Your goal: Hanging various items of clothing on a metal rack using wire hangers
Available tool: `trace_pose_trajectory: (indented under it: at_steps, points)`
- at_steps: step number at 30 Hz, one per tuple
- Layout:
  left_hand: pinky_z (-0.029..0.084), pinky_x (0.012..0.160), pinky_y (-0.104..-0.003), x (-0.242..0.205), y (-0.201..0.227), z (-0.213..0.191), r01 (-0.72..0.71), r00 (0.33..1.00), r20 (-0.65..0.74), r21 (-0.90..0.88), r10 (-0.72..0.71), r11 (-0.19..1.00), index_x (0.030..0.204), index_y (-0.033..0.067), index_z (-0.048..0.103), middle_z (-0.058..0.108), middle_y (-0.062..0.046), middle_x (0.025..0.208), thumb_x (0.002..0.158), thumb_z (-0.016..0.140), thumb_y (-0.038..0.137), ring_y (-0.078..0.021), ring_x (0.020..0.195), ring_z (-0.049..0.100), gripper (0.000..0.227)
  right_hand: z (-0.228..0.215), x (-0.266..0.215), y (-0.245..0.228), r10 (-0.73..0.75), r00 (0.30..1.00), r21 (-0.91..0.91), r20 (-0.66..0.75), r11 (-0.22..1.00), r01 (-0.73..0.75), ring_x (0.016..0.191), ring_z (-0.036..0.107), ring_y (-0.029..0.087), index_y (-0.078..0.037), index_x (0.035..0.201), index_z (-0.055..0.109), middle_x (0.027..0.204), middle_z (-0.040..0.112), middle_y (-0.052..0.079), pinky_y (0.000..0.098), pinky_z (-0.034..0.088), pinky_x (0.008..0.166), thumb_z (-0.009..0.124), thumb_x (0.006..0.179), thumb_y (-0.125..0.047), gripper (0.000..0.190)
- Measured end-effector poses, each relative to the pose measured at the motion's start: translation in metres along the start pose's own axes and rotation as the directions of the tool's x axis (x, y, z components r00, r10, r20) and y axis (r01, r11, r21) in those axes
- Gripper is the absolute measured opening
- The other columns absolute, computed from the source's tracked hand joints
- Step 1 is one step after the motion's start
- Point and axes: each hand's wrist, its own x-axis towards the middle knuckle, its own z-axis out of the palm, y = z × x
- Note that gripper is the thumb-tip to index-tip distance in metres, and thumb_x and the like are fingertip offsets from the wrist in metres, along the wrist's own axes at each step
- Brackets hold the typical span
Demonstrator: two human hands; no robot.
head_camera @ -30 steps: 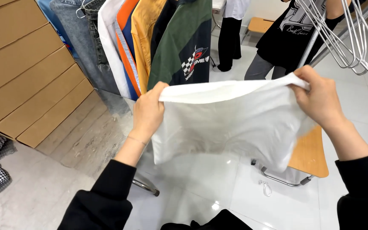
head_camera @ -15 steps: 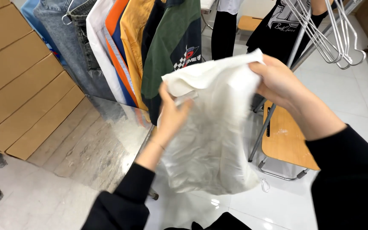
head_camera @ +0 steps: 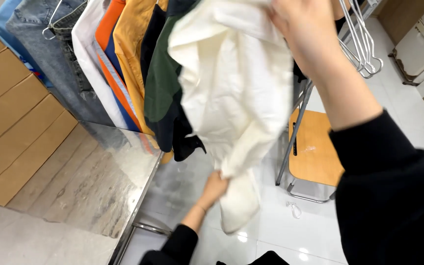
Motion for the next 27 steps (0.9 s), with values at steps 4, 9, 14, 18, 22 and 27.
trace_pose_trajectory:
  at_steps: [4, 9, 14, 18, 22, 27]
  points:
    - [0.057, 0.096, -0.048, -0.008, 0.108, -0.064, -0.033, 0.995, -0.095, -0.286, 0.006, 0.958, 0.129, -0.005, 0.072, 0.076, -0.027, 0.116, 0.088, 0.073, 0.031, -0.0372, 0.114, 0.073, 0.054, -0.05, -0.108, 0.065, -0.191, 0.847, -0.434, 0.495, 0.79, 0.432, 0.124, 0.061, 0.051, 0.007, 0.14, 0.063, 0.13, 0.064, 0.033, 0.0624, 0.047, 0.104, 0.074, 0.092, -0.011, 0.052]
    - [0.059, 0.055, -0.042, -0.039, 0.206, -0.079, 0.073, 0.993, 0.119, -0.553, -0.007, 0.83, 0.124, -0.0146, 0.067, 0.073, -0.024, 0.089, 0.089, 0.075, 0.032, -0.0291, 0.071, 0.073, 0.058, 0.019, -0.211, 0.019, 0.336, 0.771, -0.692, 0.541, 0.7, 0.18, 0.13, 0.051, 0.06, -0.028, 0.148, 0.062, 0.159, 0.032, 0.036, 0.0663, 0.049, 0.106, 0.091, 0.063, 0.004, 0.095]
    - [0.052, 0.102, -0.054, -0.025, 0.18, -0.019, 0.041, 0.936, 0.251, -0.771, 0.245, 0.635, 0.151, -0.0081, 0.043, 0.061, -0.027, 0.137, 0.1, 0.071, 0.048, -0.0338, 0.123, 0.064, 0.081, -0.037, -0.182, 0.122, 0.05, 0.985, -0.882, 0.167, 0.453, 0.126, 0.113, 0.064, 0.029, -0.031, 0.104, 0.075, 0.116, 0.065, -0.003, 0.0411, 0.049, 0.096, 0.077, 0.074, -0.003, 0.04]
    - [0.044, 0.117, -0.041, -0.122, 0.194, -0.017, -0.476, 0.86, -0.053, -0.443, 0.508, 0.76, 0.16, 0.0011, 0.009, 0.031, -0.019, 0.166, 0.071, 0.082, 0.052, -0.0295, 0.146, 0.045, 0.126, -0.019, -0.149, 0.123, 0.03, 0.996, -0.947, 0.087, 0.314, 0.073, 0.072, 0.067, 0.034, -0.027, 0.085, 0.077, 0.07, 0.072, 0.004, 0.0482, 0.048, 0.069, 0.066, 0.069, -0.027, 0.02]
    - [0.025, 0.129, -0.048, -0.118, 0.129, -0.006, -0.648, 0.677, -0.336, 0.15, 0.655, 0.747, 0.157, -0.01, 0.013, 0.026, -0.027, 0.164, 0.085, 0.085, 0.024, -0.0426, 0.157, 0.026, 0.107, 0.019, -0.123, 0.107, 0.129, 0.992, -0.943, 0.014, 0.333, -0.03, 0.066, 0.062, 0.039, -0.021, 0.081, 0.072, 0.063, 0.066, 0.004, 0.0483, 0.042, 0.056, 0.064, 0.071, -0.027, 0.014]
    - [0.055, 0.062, -0.036, -0.065, 0.059, -0.025, -0.697, 0.306, -0.325, 0.564, 0.895, 0.443, 0.137, 0.0243, 0.022, 0.044, -0.034, 0.146, 0.087, 0.057, -0.019, -0.028, 0.075, 0.058, 0.075, 0.016, -0.081, 0.066, 0.322, 0.946, -0.675, -0.024, 0.693, -0.253, 0.063, 0.04, 0.008, -0.014, 0.058, 0.066, 0.056, 0.048, -0.007, 0.0306, 0.031, 0.059, 0.062, 0.077, -0.012, 0.019]
